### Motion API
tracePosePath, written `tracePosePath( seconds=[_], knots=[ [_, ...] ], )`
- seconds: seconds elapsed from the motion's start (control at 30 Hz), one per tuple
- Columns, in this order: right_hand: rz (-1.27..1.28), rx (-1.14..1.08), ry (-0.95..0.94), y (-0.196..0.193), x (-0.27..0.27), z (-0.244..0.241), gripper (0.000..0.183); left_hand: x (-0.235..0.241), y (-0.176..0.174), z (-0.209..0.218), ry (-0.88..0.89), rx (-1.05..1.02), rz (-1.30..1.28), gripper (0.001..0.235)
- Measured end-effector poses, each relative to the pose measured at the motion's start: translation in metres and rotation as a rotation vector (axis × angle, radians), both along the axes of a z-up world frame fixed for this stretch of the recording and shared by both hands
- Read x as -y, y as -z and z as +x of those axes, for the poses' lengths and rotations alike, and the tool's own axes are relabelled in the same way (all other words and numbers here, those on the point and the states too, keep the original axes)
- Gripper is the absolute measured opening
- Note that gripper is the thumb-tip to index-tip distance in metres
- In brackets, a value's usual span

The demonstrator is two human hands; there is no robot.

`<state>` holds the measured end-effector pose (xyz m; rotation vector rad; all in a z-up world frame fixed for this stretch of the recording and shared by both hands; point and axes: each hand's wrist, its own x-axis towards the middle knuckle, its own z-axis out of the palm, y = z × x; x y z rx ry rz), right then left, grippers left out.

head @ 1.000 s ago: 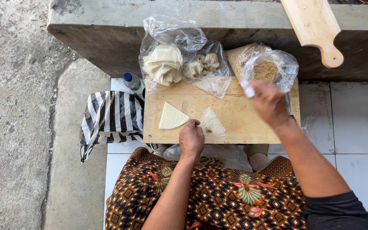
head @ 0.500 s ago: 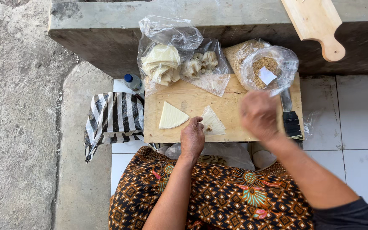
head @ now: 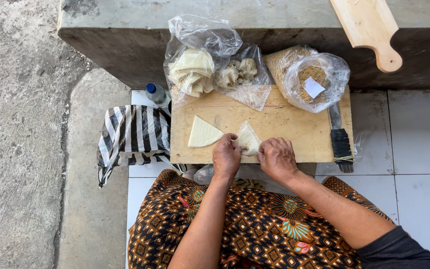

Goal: The person places a prepared filling onto triangular pastry sheets and folds them into triangular shapes by hand, placing the finished pieces into a plastic bag.

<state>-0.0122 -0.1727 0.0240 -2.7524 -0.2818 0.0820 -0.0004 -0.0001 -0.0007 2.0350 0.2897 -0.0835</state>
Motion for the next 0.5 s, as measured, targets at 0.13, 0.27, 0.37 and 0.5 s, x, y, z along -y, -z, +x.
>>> tracePosePath(
  seconds=[0.13,0.27,0.37,0.5],
  knots=[
    [0.077,-0.039,0.016,0.002,0.002,0.0,0.014,0.002,0.002,0.0,0.046,-0.07,0.031,0.028],
    [0.194,0.021,-0.021,-0.007,-0.002,0.001,0.017,0.002,0.004,0.0,0.052,0.001,0.067,0.016],
    [0.245,0.097,-0.092,-0.014,-0.007,-0.001,0.024,0.004,0.004,0.0,0.044,0.015,0.066,0.013],
    [0.212,0.115,-0.145,-0.019,-0.011,-0.002,0.033,0.004,0.0,0.002,0.024,-0.043,0.062,0.015]
  ],
)
